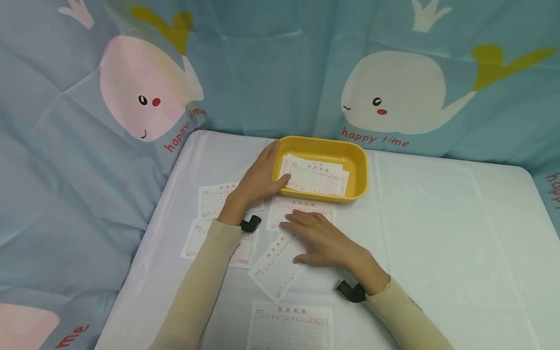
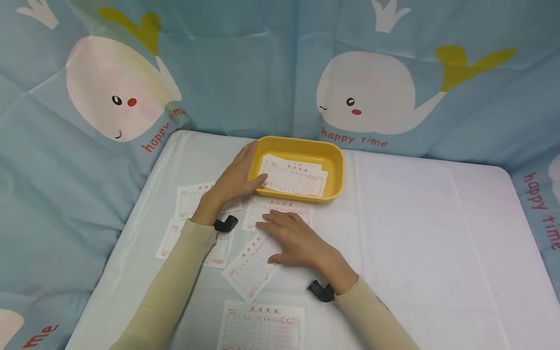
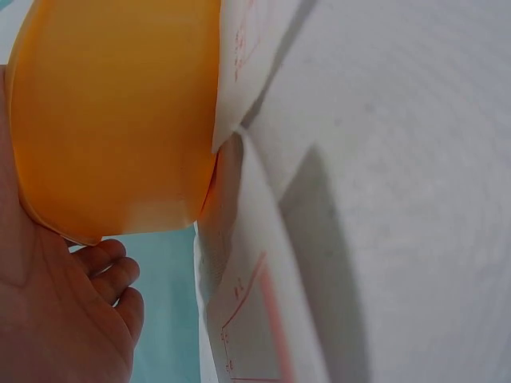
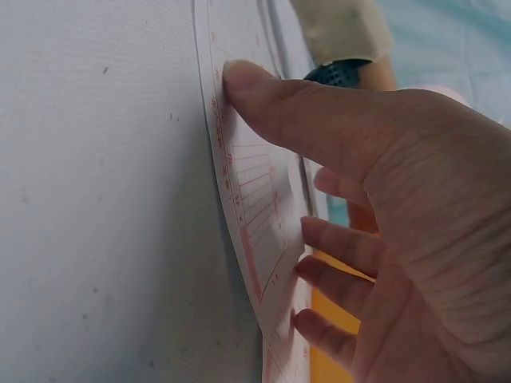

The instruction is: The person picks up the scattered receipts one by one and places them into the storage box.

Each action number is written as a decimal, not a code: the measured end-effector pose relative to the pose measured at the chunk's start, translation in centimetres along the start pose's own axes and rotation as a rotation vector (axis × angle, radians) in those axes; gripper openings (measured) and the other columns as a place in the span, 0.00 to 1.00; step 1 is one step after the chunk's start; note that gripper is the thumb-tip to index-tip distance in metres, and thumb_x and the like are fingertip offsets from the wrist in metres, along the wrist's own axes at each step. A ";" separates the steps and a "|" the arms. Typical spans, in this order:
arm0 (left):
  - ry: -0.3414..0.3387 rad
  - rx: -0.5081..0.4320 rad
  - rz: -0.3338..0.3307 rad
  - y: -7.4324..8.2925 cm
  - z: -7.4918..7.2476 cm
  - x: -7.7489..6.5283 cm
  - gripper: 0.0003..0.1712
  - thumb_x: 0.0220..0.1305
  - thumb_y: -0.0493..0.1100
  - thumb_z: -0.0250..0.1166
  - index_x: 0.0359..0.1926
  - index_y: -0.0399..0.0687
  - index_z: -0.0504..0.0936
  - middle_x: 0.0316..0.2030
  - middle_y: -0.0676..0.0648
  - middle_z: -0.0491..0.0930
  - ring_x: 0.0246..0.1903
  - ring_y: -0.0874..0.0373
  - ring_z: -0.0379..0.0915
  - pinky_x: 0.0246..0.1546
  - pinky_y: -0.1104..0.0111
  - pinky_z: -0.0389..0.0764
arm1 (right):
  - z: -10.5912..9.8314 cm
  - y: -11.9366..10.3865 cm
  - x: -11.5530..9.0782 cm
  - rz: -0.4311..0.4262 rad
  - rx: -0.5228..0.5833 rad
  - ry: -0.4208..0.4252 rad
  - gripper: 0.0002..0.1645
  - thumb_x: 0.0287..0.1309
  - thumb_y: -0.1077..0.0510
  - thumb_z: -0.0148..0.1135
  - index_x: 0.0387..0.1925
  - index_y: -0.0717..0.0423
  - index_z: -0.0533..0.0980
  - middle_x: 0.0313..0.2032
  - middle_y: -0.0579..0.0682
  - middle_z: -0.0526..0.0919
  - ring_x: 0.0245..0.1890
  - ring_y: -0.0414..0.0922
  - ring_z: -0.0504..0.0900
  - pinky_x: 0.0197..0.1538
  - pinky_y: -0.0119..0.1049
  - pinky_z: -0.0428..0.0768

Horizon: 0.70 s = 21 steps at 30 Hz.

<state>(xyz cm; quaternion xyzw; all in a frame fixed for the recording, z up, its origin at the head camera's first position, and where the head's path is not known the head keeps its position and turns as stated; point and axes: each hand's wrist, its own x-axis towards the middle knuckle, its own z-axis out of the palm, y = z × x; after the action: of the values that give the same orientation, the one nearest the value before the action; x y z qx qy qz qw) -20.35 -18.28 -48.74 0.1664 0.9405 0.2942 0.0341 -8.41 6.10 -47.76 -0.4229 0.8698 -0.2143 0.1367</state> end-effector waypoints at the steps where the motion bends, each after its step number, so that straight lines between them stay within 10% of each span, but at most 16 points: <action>1: 0.000 0.000 0.003 0.0 0.0 0.0 0.58 0.72 0.63 0.60 0.87 0.50 0.36 0.87 0.47 0.42 0.86 0.50 0.43 0.85 0.54 0.55 | 0.0 0.0 0.0 0.003 -0.008 0.006 0.52 0.51 0.43 0.83 0.75 0.45 0.72 0.77 0.51 0.72 0.80 0.53 0.66 0.79 0.57 0.66; 21: 0.008 0.013 -0.003 0.2 0.0 0.0 0.57 0.72 0.61 0.60 0.87 0.49 0.37 0.87 0.47 0.43 0.85 0.52 0.44 0.84 0.55 0.56 | 0.0 0.4 -1.1 0.046 -0.056 0.130 0.47 0.43 0.43 0.88 0.66 0.47 0.80 0.50 0.46 0.81 0.57 0.48 0.77 0.72 0.51 0.71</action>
<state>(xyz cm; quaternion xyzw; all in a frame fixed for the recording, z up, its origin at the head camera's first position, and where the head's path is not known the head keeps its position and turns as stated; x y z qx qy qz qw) -20.34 -18.12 -48.68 0.1642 0.9428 0.2887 0.0298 -8.01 7.13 -47.92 -0.3914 0.8921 -0.2138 0.0729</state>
